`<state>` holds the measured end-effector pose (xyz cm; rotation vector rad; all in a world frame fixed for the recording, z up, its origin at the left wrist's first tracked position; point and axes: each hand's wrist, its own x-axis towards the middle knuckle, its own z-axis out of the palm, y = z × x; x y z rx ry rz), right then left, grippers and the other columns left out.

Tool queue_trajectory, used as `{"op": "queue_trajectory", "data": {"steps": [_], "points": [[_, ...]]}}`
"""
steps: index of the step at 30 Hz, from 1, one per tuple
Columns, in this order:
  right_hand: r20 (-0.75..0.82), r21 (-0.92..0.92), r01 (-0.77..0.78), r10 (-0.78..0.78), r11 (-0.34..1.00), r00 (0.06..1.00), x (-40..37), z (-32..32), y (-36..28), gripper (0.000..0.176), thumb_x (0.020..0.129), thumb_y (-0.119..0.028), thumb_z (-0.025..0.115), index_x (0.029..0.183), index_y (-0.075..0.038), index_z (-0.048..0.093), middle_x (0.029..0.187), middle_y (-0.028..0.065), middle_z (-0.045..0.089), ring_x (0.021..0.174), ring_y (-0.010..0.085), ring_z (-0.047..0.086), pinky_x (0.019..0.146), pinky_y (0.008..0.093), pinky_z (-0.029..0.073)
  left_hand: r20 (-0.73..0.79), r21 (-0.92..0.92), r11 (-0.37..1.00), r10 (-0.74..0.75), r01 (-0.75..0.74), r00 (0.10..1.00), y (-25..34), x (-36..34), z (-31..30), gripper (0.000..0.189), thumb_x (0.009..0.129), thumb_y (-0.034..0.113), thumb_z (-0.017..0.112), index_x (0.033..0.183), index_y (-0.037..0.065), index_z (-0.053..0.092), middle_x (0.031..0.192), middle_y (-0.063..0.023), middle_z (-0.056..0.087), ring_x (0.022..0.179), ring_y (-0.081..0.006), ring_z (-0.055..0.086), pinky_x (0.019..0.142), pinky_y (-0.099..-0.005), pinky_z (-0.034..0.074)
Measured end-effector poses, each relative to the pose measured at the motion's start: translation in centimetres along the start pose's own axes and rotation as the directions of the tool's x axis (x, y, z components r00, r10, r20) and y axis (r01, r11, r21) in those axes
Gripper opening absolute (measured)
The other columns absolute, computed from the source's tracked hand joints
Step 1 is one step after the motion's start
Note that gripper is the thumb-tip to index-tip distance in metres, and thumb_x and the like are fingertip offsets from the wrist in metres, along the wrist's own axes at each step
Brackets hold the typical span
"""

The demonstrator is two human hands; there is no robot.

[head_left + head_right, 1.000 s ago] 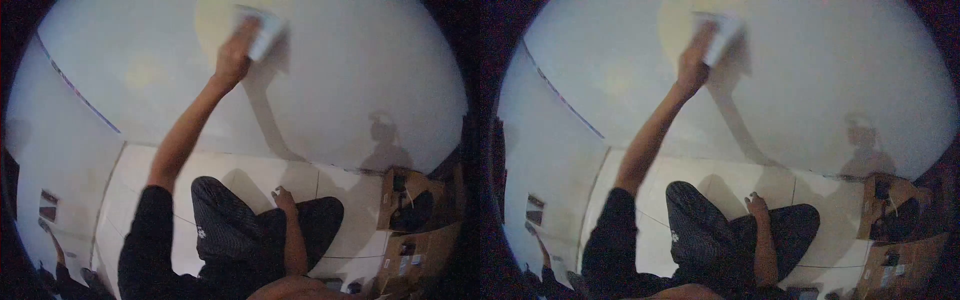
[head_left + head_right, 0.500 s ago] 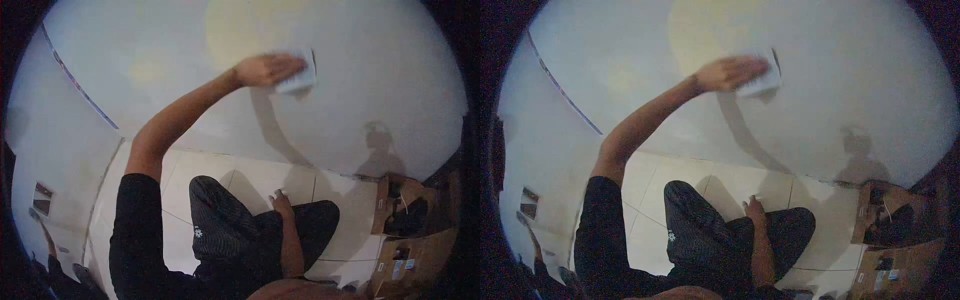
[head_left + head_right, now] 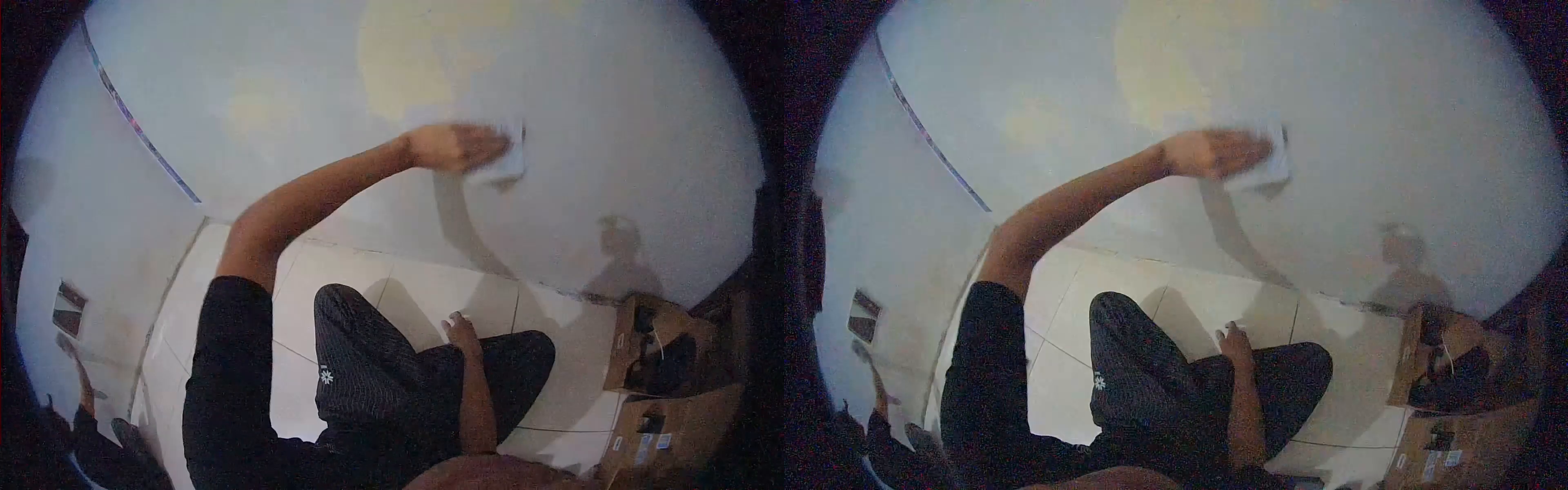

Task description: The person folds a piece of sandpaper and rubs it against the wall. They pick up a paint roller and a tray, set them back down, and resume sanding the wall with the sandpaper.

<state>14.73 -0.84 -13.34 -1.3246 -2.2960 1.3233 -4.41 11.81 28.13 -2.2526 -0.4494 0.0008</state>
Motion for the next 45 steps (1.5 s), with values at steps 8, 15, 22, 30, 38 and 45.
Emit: {"op": "queue_trajectory", "data": {"steps": [8,15,22,30,38,45], "points": [[0.008,-0.059,0.01,-0.009,0.998,1.0,-0.7,-1.7,-1.4,0.048,0.09,-0.037,0.058,0.121,-0.001,0.053,0.118,0.0258,0.06,0.111,0.0412,0.057,0.094,0.0459,0.046,-0.331,0.072,0.865,-0.449,0.497,0.83,-0.7,-0.4,0.0,0.039,0.092,0.01,0.049,0.129,-0.002,0.049,0.134,-0.014,0.053,0.123,-0.0252,0.053,0.103,-0.0361,0.045],[0.016,-0.034,0.045,-0.044,0.998,0.999,1.1,-0.4,-0.9,0.043,0.089,-0.034,0.06,0.117,-0.001,0.056,0.109,0.0262,0.063,0.103,0.04,0.061,0.088,0.0457,0.048,-0.421,0.002,0.863,-0.458,0.506,0.783,-1.2,-1.2,0.8,0.046,0.089,0.011,0.052,0.133,0.001,0.047,0.137,-0.0138,0.05,0.124,-0.0262,0.052,0.104,-0.0371,0.044],[-0.032,-0.071,0.107,-0.11,0.992,0.993,1.7,0.4,1.8,0.043,0.09,-0.034,0.059,0.117,-0.001,0.055,0.093,0.0221,0.067,0.087,0.0333,0.067,0.079,0.0429,0.051,-0.569,-0.178,0.774,-0.585,0.607,0.578,-0.1,-0.3,-0.3,0.046,0.088,0.012,0.054,0.131,-0.001,0.048,0.136,-0.0171,0.051,0.125,-0.0275,0.051,0.104,-0.0368,0.044],[-0.125,0.124,0.28,-0.265,0.952,0.956,3.1,1.5,5.1,0.039,0.093,-0.032,0.056,0.114,0.0,0.054,0.089,0.0228,0.065,0.078,0.0333,0.065,0.074,0.0438,0.05,0.33,-0.443,0.699,-0.456,0.562,0.827,12.1,-4.2,5.1,0.044,0.088,0.01,0.05,0.132,0.004,0.049,0.132,-0.0194,0.053,0.122,-0.0294,0.053,0.101,-0.0394,0.046],[-0.179,0.358,-0.073,0.146,0.931,0.973,0.0,-3.4,-1.9,0.038,0.096,-0.027,0.052,0.121,0.002,0.053,0.11,0.0197,0.062,0.094,0.0291,0.064,0.081,0.0424,0.05,0.768,-0.609,-0.666,-0.63,0.431,0.111,36.0,-6.0,7.7,0.037,0.093,0.014,0.053,0.128,0.001,0.051,0.11,-0.0186,0.065,0.09,-0.0294,0.067,0.075,-0.0416,0.054],[-0.082,0.794,-0.117,0.296,0.597,0.952,0.8,-4.0,-2.5,0.049,0.095,-0.034,0.055,0.126,0.004,0.052,0.119,0.0139,0.058,0.106,0.0247,0.058,0.09,0.036,0.045,0.882,-0.452,-0.892,-0.445,-0.014,-0.156,38.9,-6.5,10.3,0.032,0.094,0.023,0.057,0.11,-0.005,0.06,0.092,-0.0134,0.068,0.082,-0.0189,0.065,0.076,-0.0368,0.053]]}}
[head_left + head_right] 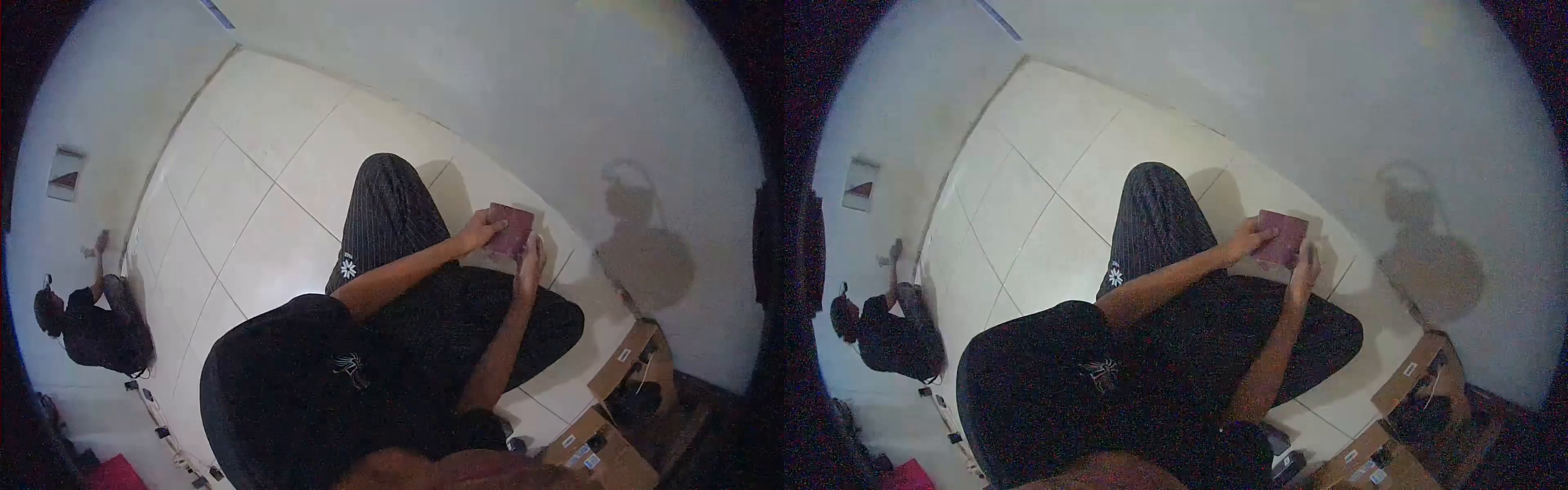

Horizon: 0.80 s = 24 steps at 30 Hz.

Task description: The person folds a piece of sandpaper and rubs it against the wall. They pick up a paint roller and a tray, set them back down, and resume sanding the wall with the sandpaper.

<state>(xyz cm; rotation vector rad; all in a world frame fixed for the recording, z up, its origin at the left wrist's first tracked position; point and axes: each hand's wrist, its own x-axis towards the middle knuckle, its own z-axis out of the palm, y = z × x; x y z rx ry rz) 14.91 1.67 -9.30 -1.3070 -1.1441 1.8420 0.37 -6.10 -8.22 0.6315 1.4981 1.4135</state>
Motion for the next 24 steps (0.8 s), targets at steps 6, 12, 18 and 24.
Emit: {"op": "queue_trajectory", "data": {"steps": [6,12,18,24], "points": [[-0.033,-0.23,0.219,-0.233,0.948,0.972,0.1,-1.1,0.4,0.041,0.089,-0.028,0.067,0.114,0.004,0.059,0.104,0.0112,0.062,0.094,0.0204,0.059,0.084,0.0338,0.047,0.108,0.028,0.998,-0.053,0.05,0.993,-2.2,0.5,0.8,0.038,0.094,0.028,0.057,0.11,-0.007,0.057,0.092,-0.0172,0.066,0.076,-0.0203,0.069,0.049,-0.0316,0.056],[-0.064,-0.333,0.351,-0.393,0.875,0.917,0.4,-0.5,1.3,0.023,0.086,-0.021,0.071,0.089,0.0,0.061,0.082,0.0038,0.061,0.078,0.0124,0.056,0.072,0.0286,0.046,-0.071,0.432,0.854,0.354,-0.291,0.933,-2.1,0.0,1.3,0.031,0.093,0.023,0.053,0.102,-0.005,0.061,0.089,-0.0251,0.065,0.083,-0.0417,0.064,0.077,-0.0474,0.05],[0.021,-0.427,0.348,-0.376,0.834,0.926,-0.7,-0.1,-0.2,0.023,0.085,-0.019,0.073,0.082,-0.001,0.059,0.08,0.0023,0.061,0.073,0.0108,0.054,0.069,0.0273,0.046,-0.065,0.404,0.874,0.322,-0.271,0.944,-1.9,-0.3,1.3,0.028,0.093,0.02,0.051,0.105,-0.003,0.058,0.089,-0.0268,0.064,0.085,-0.0461,0.061,0.078,-0.0513,0.048],[-0.062,-0.491,0.306,-0.384,0.816,0.921,-0.2,-0.3,0.5,0.029,0.087,-0.024,0.071,0.092,0.004,0.064,0.084,0.0058,0.064,0.077,0.016,0.057,0.075,0.031,0.048,-0.06,0.47,0.862,0.243,-0.188,0.968,-0.8,-0.9,1.5,0.032,0.093,0.026,0.052,0.099,-0.004,0.059,0.09,-0.0274,0.064,0.085,-0.0443,0.062,0.078,-0.0481,0.049]]}}
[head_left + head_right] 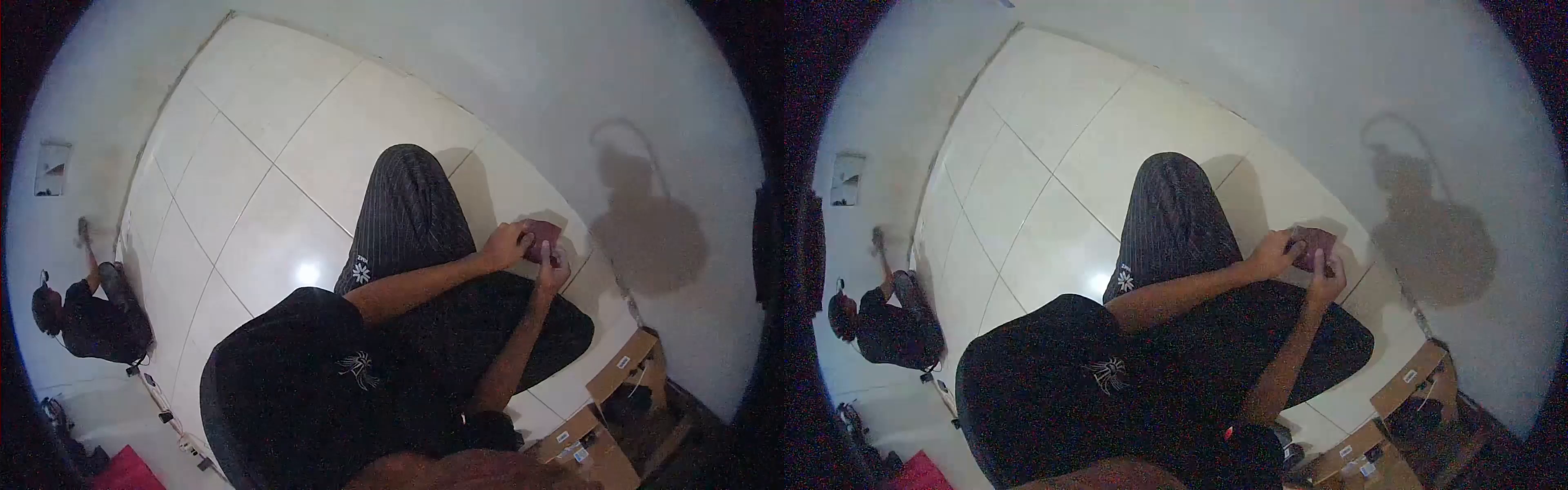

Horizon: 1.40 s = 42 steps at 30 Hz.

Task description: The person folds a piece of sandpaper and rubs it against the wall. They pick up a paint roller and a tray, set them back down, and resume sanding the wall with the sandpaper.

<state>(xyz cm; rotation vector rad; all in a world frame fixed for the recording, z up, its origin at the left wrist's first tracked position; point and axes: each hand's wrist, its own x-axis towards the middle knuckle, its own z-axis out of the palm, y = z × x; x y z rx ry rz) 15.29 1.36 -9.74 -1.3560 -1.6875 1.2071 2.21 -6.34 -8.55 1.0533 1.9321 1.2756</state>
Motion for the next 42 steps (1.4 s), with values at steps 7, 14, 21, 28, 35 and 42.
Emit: {"op": "queue_trajectory", "data": {"steps": [7,14,21,28,35,42], "points": [[-0.072,0.099,0.009,-0.001,0.995,0.997,0.9,-0.4,3.4,0.037,0.088,-0.024,0.069,0.109,0.005,0.063,0.098,0.0118,0.066,0.091,0.0195,0.061,0.083,0.035,0.048,-0.018,-0.031,0.999,0.04,-0.04,0.999,-1.8,0.4,1.4,0.032,0.09,0.018,0.054,0.115,-0.003,0.056,0.098,-0.0266,0.063,0.089,-0.0407,0.064,0.081,-0.046,0.05],[-0.056,0.227,-0.24,0.259,0.944,0.964,0.4,1.2,1.9,0.036,0.088,-0.025,0.067,0.114,0.0,0.064,0.105,0.0109,0.067,0.095,0.0201,0.061,0.086,0.0349,0.048,0.062,0.125,0.988,-0.096,0.088,0.993,-1.9,0.1,-0.2,0.027,0.089,0.012,0.057,0.111,-0.003,0.061,0.1,-0.0211,0.066,0.092,-0.0333,0.064,0.082,-0.0439,0.049],[-0.287,0.123,0.048,-0.011,0.991,0.958,-0.2,2.8,1.4,0.033,0.08,-0.025,0.075,0.099,0.0,0.063,0.093,0.0109,0.065,0.089,0.0203,0.06,0.083,0.0352,0.048,0.231,-0.457,0.883,0.006,0.103,0.973,-1.0,0.5,-2.6,0.048,0.094,0.011,0.054,0.138,0.002,0.034,0.108,-0.0207,0.062,0.094,-0.0255,0.065,0.061,-0.0311,0.058],[-0.278,0.087,-0.089,0.11,0.992,0.954,-0.3,2.6,1.4,0.034,0.076,-0.024,0.076,0.092,0.001,0.061,0.086,0.0144,0.066,0.076,0.0246,0.065,0.073,0.0389,0.051,0.314,-0.306,0.93,-0.102,0.203,0.944,0.3,0.7,-2.3,0.055,0.093,0.008,0.056,0.141,0.002,0.031,0.115,-0.0259,0.059,0.092,-0.0264,0.066,0.061,-0.0313,0.058],[-0.455,-0.12,-0.094,0.029,0.988,0.89,-0.7,2.9,1.3,0.035,0.069,-0.018,0.081,0.089,0.003,0.06,0.081,0.0168,0.064,0.075,0.0299,0.065,0.071,0.042,0.051,0.362,-0.191,0.974,-0.048,0.124,0.931,0.5,0.1,-2.4,0.063,0.089,0.007,0.061,0.144,0.008,0.032,0.116,-0.0273,0.059,0.095,-0.0282,0.066,0.061,-0.0328,0.059],[-0.27,0.038,-0.217,0.219,0.976,0.938,0.0,2.2,2.0,0.037,0.07,-0.021,0.082,0.092,0.003,0.064,0.088,0.0172,0.067,0.085,0.0231,0.065,0.074,0.0369,0.052,0.258,-0.057,0.941,0.338,-0.335,0.905,1.3,-0.3,-2.0,0.064,0.09,0.007,0.061,0.147,0.005,0.032,0.106,-0.0196,0.065,0.083,-0.0215,0.067,0.065,-0.0306,0.053]]}}
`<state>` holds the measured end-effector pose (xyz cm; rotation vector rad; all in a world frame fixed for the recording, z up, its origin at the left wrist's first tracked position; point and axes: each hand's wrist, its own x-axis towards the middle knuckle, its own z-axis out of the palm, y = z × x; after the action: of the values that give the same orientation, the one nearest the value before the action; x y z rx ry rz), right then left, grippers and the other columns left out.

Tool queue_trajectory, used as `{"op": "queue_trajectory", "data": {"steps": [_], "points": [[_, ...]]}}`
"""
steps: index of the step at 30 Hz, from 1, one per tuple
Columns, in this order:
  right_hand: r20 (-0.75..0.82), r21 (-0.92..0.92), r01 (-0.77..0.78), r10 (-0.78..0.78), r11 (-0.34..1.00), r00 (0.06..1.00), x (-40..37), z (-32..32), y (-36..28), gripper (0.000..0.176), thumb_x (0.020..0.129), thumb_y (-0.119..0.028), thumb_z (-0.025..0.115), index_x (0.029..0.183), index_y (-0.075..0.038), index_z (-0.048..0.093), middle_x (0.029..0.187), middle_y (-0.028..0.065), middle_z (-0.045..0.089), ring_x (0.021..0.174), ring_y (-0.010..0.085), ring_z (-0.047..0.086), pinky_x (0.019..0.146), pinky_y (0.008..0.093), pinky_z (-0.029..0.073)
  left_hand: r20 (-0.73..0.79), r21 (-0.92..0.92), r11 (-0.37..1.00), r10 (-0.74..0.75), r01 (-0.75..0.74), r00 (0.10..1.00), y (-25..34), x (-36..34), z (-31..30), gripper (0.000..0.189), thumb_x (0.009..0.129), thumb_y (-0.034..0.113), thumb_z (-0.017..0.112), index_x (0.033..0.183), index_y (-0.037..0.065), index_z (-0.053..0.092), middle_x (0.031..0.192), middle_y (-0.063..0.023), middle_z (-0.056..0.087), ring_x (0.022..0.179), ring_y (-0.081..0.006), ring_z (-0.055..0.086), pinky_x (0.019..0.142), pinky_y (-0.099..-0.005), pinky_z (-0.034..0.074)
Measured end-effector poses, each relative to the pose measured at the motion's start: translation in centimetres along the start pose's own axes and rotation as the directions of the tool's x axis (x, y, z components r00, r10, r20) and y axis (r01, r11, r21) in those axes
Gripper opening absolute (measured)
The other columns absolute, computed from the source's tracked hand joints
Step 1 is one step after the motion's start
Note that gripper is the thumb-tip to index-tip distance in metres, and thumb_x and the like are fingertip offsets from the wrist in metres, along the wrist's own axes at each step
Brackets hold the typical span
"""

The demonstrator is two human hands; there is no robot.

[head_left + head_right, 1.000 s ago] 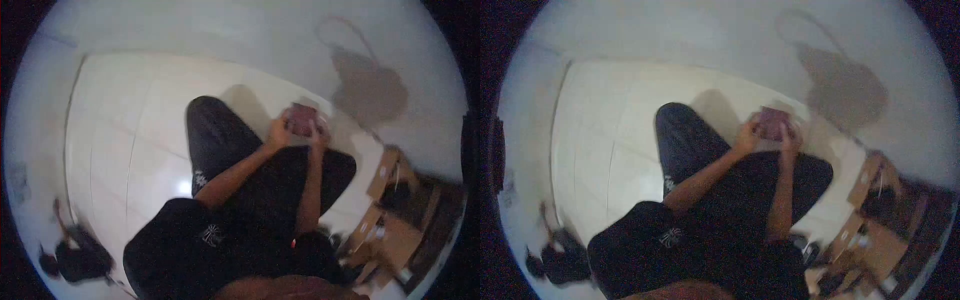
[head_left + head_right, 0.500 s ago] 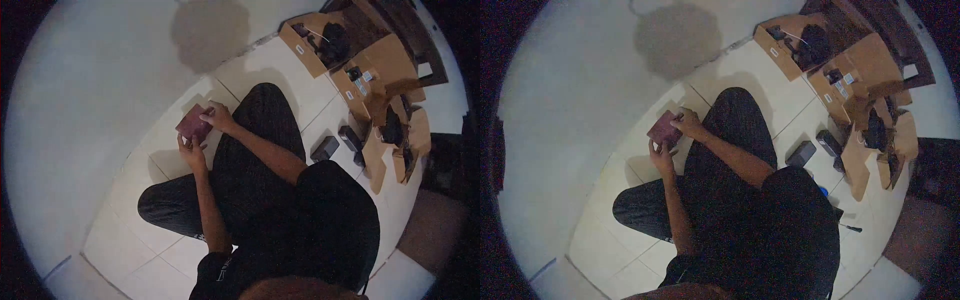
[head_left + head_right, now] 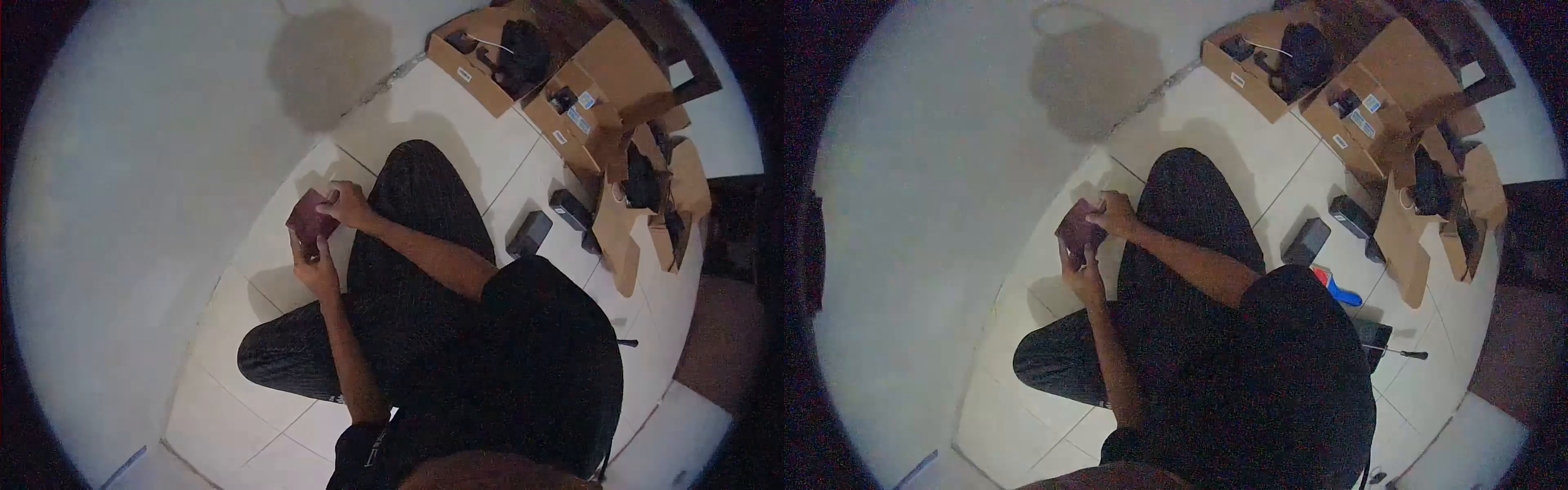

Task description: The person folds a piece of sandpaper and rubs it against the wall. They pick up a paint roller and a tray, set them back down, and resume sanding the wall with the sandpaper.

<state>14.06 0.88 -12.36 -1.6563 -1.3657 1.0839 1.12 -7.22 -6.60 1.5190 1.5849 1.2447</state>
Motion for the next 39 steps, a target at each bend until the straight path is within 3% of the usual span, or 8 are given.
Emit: {"op": "queue_trajectory", "data": {"steps": [4,6,9,11,15,26,33,39], "points": [[0.053,0.064,-0.062,0.059,0.996,0.997,0.7,1.1,1.3,0.039,0.077,-0.026,0.077,0.103,0.001,0.066,0.097,0.0159,0.067,0.09,0.0216,0.064,0.074,0.0357,0.052,0.083,-0.381,0.896,-0.212,0.228,0.974,1.6,0.2,-0.7,0.06,0.092,0.01,0.059,0.146,0.002,0.033,0.103,-0.0179,0.065,0.082,-0.0223,0.066,0.07,-0.0306,0.053],[0.443,0.471,-0.316,0.089,0.823,0.892,-0.1,-0.9,-1.1,0.04,0.084,-0.031,0.069,0.111,-0.001,0.066,0.102,0.0129,0.067,0.087,0.0199,0.064,0.07,0.034,0.053,0.123,-0.551,0.793,-0.231,0.26,0.965,1.3,0.3,-0.9,0.055,0.093,0.012,0.057,0.143,-0.002,0.036,0.107,-0.0178,0.062,0.088,-0.0238,0.064,0.076,-0.0317,0.053],[0.482,0.521,-0.027,-0.269,0.853,0.834,-0.4,-0.2,0.2,0.033,0.091,-0.026,0.06,0.112,-0.001,0.066,0.1,0.0117,0.065,0.083,0.0185,0.063,0.066,0.0315,0.053,0.041,-0.398,0.915,-0.056,0.068,0.998,0.1,0.3,-0.9,0.055,0.093,0.015,0.058,0.141,-0.002,0.038,0.115,-0.0182,0.058,0.096,-0.0265,0.061,0.084,-0.0369,0.051],[0.697,0.44,-0.424,-0.003,0.792,0.717,-1.3,-1.1,-2.5,0.03,0.095,-0.02,0.053,0.114,0.0,0.064,0.094,0.0109,0.064,0.077,0.0163,0.061,0.062,0.0293,0.053,0.126,-0.299,0.946,-0.09,0.125,0.988,0.0,0.4,-1.1,0.06,0.089,0.015,0.064,0.14,-0.003,0.036,0.126,-0.0191,0.053,0.112,-0.0286,0.053,0.095,-0.042,0.045],[0.767,0.447,-0.234,-0.235,0.863,0.597,-1.1,0.8,-0.1,0.029,0.093,-0.01,0.048,0.114,0.0,0.063,0.089,0.0102,0.062,0.074,0.0163,0.06,0.059,0.0301,0.053,-0.058,-0.216,0.976,-0.032,0.019,0.998,0.9,0.0,-0.1,0.076,0.081,0.011,0.072,0.142,-0.003,0.029,0.135,-0.0179,0.046,0.127,-0.0262,0.039,0.105,-0.0418,0.033],[0.766,0.094,-0.133,0.013,0.987,0.643,-1.4,0.8,-0.9,0.032,0.082,-0.015,0.059,0.108,0.002,0.064,0.077,0.01,0.063,0.066,0.02,0.06,0.057,0.0348,0.054,-0.017,-0.271,0.94,-0.221,0.209,0.975,1.0,-0.3,0.3,0.059,0.084,0.017,0.074,0.131,-0.003,0.044,0.117,-0.019,0.059,0.102,-0.0253,0.061,0.083,-0.036,0.054],[0.595,0.174,-0.185,0.046,0.967,0.803,-1.6,-0.1,-1.4,0.033,0.08,-0.023,0.07,0.102,0.001,0.064,0.076,0.0114,0.066,0.062,0.0202,0.059,0.056,0.0343,0.052,-0.069,-0.089,0.969,-0.238,0.232,0.969,0.4,-0.1,0.1,0.057,0.086,0.022,0.072,0.131,-0.002,0.046,0.112,-0.0202,0.061,0.098,-0.0255,0.062,0.08,-0.0378,0.053],[-0.074,0.225,0.303,-0.294,0.926,0.953,-7.4,-5.7,-4.2,0.022,0.084,-0.011,0.061,0.102,0.001,0.059,0.086,0.0164,0.063,0.083,0.0326,0.065,0.076,0.0424,0.051,-0.03,-0.083,0.955,-0.287,0.284,0.957,-2.0,-0.9,-0.8,0.059,0.087,0.027,0.071,0.13,-0.004,0.047,0.106,-0.0187,0.064,0.095,-0.0236,0.062,0.075,-0.0381,0.053]]}}
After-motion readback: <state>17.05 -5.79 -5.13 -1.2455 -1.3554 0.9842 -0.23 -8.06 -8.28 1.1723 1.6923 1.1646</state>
